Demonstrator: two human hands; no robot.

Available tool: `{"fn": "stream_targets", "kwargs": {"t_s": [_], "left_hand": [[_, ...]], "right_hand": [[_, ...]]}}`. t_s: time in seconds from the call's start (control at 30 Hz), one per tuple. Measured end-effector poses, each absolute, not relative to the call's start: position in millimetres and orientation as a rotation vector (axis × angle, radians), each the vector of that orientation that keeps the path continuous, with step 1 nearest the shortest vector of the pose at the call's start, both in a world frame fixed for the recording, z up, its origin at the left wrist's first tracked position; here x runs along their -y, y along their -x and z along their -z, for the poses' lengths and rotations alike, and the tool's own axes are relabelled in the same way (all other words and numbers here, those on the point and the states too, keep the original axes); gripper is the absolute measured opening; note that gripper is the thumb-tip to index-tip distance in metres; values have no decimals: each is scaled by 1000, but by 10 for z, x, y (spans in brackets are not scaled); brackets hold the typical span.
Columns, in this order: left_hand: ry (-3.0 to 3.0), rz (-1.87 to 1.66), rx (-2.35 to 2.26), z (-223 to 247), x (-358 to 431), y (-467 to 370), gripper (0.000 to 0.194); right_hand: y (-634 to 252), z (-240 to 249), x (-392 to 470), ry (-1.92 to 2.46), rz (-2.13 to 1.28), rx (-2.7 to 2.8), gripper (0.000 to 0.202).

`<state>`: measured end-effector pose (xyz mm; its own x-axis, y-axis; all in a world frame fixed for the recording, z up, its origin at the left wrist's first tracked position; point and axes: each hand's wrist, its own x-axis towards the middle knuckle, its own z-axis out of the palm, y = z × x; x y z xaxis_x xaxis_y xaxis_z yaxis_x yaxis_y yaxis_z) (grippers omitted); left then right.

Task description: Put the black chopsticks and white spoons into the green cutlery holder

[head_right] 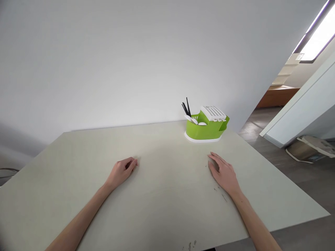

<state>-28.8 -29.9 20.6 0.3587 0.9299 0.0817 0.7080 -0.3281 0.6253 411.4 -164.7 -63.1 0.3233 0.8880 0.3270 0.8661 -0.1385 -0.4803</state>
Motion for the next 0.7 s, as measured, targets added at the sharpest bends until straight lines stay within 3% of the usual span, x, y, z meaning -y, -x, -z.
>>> {"fn": "stream_targets", "kwargs": {"t_s": [0.7], "left_hand": [[-2149,-600,-1409,-169,296,310,45]], "right_hand": [[-4147,649,1641,1961,-58,1525,41]]}}
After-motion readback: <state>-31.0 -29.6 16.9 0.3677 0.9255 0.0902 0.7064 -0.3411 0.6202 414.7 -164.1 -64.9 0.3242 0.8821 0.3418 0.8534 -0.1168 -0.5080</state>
